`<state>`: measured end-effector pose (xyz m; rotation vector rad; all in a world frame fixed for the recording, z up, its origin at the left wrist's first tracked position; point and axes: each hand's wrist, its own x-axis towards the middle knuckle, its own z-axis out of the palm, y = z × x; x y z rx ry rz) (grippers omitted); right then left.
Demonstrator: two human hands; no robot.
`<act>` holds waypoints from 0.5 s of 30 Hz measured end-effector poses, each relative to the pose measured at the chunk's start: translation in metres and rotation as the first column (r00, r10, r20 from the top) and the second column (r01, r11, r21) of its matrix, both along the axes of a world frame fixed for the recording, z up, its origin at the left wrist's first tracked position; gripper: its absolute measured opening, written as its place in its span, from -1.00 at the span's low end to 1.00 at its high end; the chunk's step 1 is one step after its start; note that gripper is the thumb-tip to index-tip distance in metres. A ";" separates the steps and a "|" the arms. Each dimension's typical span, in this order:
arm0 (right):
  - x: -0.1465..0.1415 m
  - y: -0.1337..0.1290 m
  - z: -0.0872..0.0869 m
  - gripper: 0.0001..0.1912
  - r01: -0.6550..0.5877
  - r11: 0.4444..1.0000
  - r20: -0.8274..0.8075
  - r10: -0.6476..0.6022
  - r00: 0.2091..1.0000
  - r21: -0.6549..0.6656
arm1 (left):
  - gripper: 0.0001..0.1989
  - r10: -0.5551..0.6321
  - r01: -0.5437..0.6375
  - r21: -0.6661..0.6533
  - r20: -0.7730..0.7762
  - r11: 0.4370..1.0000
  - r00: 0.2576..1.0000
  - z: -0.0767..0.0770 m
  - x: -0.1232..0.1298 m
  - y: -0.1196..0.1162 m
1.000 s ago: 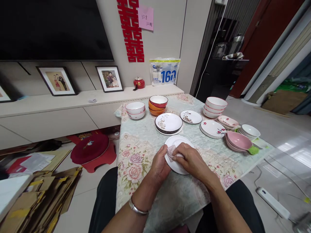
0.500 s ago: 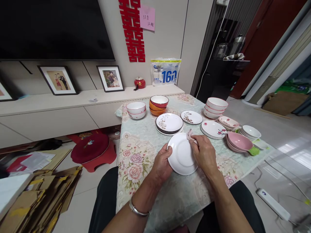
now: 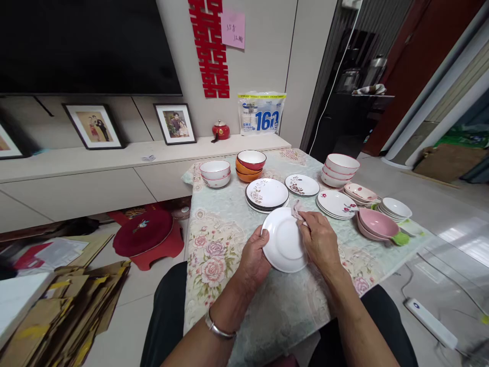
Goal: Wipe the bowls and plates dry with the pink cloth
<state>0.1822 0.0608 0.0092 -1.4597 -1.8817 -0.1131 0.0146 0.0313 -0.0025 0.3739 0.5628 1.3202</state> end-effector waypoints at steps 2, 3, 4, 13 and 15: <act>0.001 0.000 -0.004 -0.71 0.081 0.994 0.054 -0.077 0.996 -0.078 | -0.58 0.039 -0.039 -0.025 -0.003 0.999 0.999 -0.001 0.000 0.001; -0.001 0.000 -0.005 -0.71 0.108 0.989 0.080 -0.101 0.992 -0.101 | -0.59 0.049 -0.049 -0.034 -0.004 0.998 0.999 -0.002 0.000 0.002; -0.003 -0.001 -0.006 -0.72 0.122 0.987 0.099 -0.111 0.989 -0.104 | -0.60 0.054 -0.054 -0.040 -0.003 0.998 0.999 -0.002 0.000 0.002; -0.048 -0.025 0.007 -0.72 -0.395 0.917 0.018 0.397 0.918 -0.054 | -0.72 0.023 -0.017 -0.058 0.100 0.998 0.995 -0.002 -0.004 0.005; -0.048 -0.025 0.010 -0.74 -0.474 0.879 -0.021 0.474 0.880 -0.053 | -0.77 0.034 -0.028 -0.058 0.114 0.998 0.993 -0.003 -0.004 0.005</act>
